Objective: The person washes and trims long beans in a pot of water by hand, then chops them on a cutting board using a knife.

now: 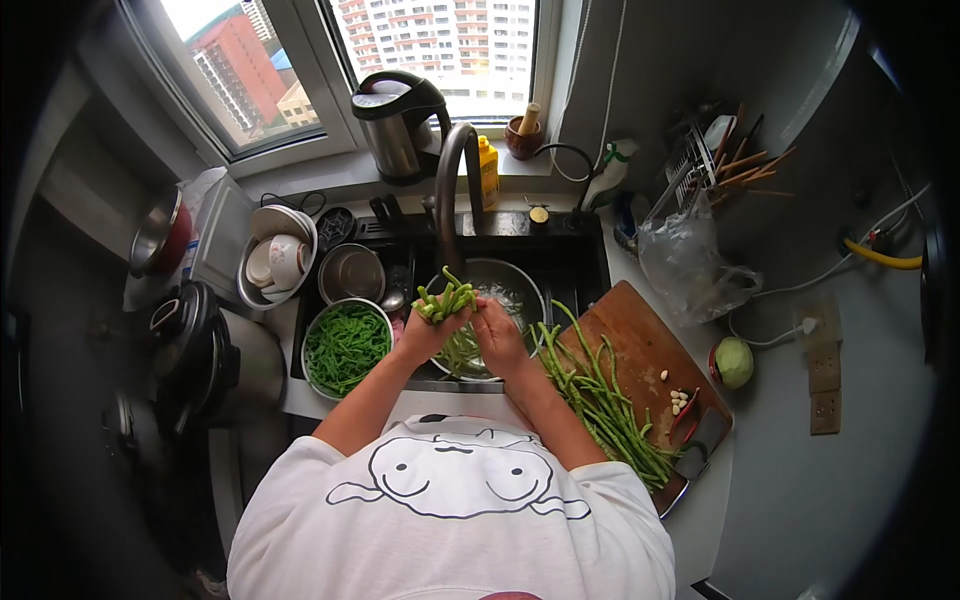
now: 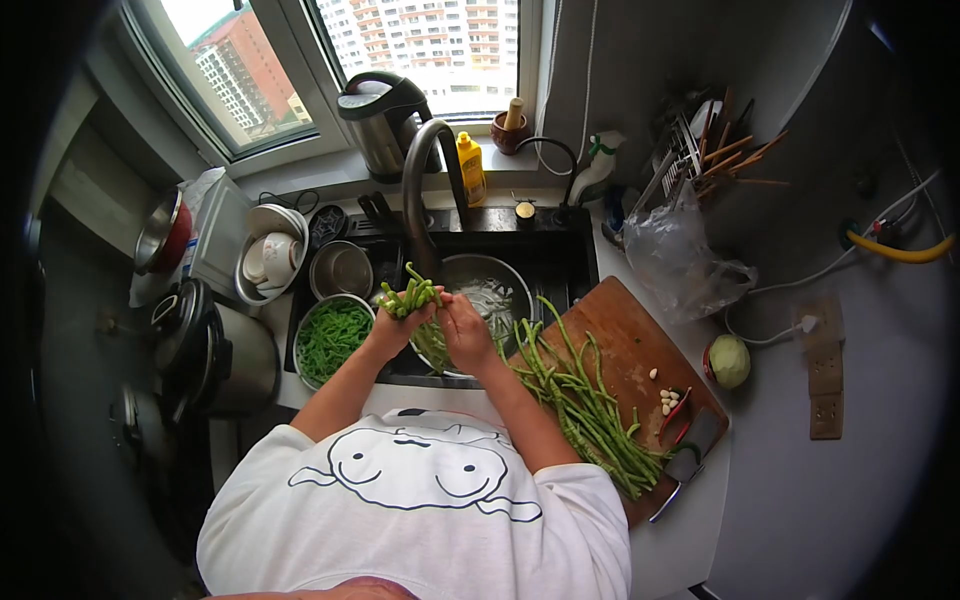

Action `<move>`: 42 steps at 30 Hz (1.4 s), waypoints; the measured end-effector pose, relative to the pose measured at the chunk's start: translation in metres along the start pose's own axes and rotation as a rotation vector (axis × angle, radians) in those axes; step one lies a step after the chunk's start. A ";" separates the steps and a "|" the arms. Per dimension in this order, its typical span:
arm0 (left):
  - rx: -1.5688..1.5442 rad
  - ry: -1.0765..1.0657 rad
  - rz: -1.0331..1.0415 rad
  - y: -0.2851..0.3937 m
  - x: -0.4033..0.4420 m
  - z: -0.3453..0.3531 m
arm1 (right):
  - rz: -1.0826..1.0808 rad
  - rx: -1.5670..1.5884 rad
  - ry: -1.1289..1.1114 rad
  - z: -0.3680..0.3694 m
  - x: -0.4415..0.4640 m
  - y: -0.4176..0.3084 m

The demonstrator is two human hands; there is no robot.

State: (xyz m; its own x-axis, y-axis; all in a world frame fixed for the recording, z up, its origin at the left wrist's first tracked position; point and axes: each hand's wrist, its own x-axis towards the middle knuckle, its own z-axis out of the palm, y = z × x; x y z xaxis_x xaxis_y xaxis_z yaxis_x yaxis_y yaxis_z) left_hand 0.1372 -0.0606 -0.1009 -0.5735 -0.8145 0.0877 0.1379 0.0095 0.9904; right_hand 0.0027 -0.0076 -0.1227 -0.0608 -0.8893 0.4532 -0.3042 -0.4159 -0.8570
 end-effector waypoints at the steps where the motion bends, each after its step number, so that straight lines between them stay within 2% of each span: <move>1: 0.046 -0.010 0.044 -0.008 -0.001 -0.007 | 0.028 -0.060 -0.040 -0.001 0.001 -0.002; 3: 0.089 -0.012 0.089 -0.011 -0.003 -0.013 | -0.033 -0.086 -0.114 -0.017 0.005 -0.005; 5: 0.113 -0.004 -0.016 -0.005 -0.004 -0.015 | -0.091 -0.112 -0.183 -0.030 0.015 -0.007; 7: 0.100 -0.061 -0.060 -0.001 -0.004 -0.014 | 0.360 0.312 -0.064 -0.041 0.029 -0.007; 8: 0.091 -0.118 -0.103 0.002 -0.003 -0.013 | 0.367 0.309 -0.058 -0.045 0.037 -0.010; 10: 0.137 -0.192 -0.122 0.010 -0.002 -0.010 | 0.684 0.635 -0.282 -0.053 0.052 -0.022; 11: 0.143 -0.229 -0.159 0.012 -0.002 -0.009 | 0.751 0.585 -0.352 -0.052 0.059 -0.032; 14: 0.108 -0.233 -0.225 0.016 -0.001 -0.005 | 0.667 0.641 -0.341 -0.042 0.065 -0.026; 16: 0.022 -0.106 -0.218 0.013 -0.001 -0.010 | 0.650 0.638 -0.261 -0.030 0.064 -0.022; 18: -0.047 -0.115 -0.279 0.010 0.002 -0.022 | -0.099 -0.347 0.068 -0.023 0.060 -0.017; 20: -0.096 -0.181 -0.302 0.014 -0.003 -0.026 | -0.217 -0.540 0.242 -0.031 0.061 0.003; 22: -0.104 -0.219 -0.322 0.020 -0.006 -0.032 | -0.051 -0.437 0.301 -0.038 0.059 0.017; 24: -0.347 -0.079 -0.299 0.022 -0.008 -0.043 | 0.140 -0.420 0.144 -0.042 0.048 0.036; 25: -0.340 -0.088 -0.310 0.028 -0.008 -0.047 | 0.366 -0.343 -0.014 -0.045 0.042 0.043; 26: -0.421 -0.006 -0.214 0.036 -0.006 -0.050 | 0.373 -0.341 -0.002 -0.044 0.035 0.049; 27: -0.502 0.078 -0.114 0.043 -0.003 -0.053 | 0.501 -0.348 -0.066 -0.041 0.026 0.058; 28: -0.498 0.072 -0.116 0.047 0.000 -0.056 | 0.624 -0.352 -0.132 -0.037 0.017 0.068; 30: -0.588 0.178 0.018 0.057 0.006 -0.062 | 0.638 -0.322 -0.082 -0.028 0.001 0.091; 32: -0.585 0.204 0.024 0.063 0.012 -0.068 | 0.719 -0.097 -0.081 -0.022 -0.009 0.108; 34: -0.661 0.181 0.052 0.066 0.017 -0.073 | 0.705 -0.074 -0.117 -0.021 -0.012 0.094; 36: -0.667 0.173 0.049 0.068 0.021 -0.074 | 0.601 0.322 -0.008 -0.014 -0.012 0.084; 38: -0.727 0.196 0.052 0.067 0.025 -0.077 | 0.542 0.422 -0.002 -0.012 -0.005 0.061; 40: -0.747 0.201 0.046 0.064 0.028 -0.079 | 0.406 0.549 -0.106 -0.012 0.002 0.043; 41: -0.769 0.208 0.041 0.063 0.030 -0.080 | 0.405 0.551 -0.103 -0.012 0.005 0.035; 42: -0.767 0.205 0.041 0.062 0.031 -0.079 | 0.477 0.724 -0.165 -0.011 0.007 0.028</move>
State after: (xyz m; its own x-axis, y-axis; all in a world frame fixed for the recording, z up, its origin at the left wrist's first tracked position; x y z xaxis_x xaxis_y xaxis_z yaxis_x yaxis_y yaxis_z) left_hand 0.1920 -0.1316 -0.0449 -0.4056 -0.9136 0.0273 0.7166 -0.2993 0.6300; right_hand -0.0170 -0.0234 -0.1402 0.1276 -0.9917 0.0143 0.3991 0.0382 -0.9161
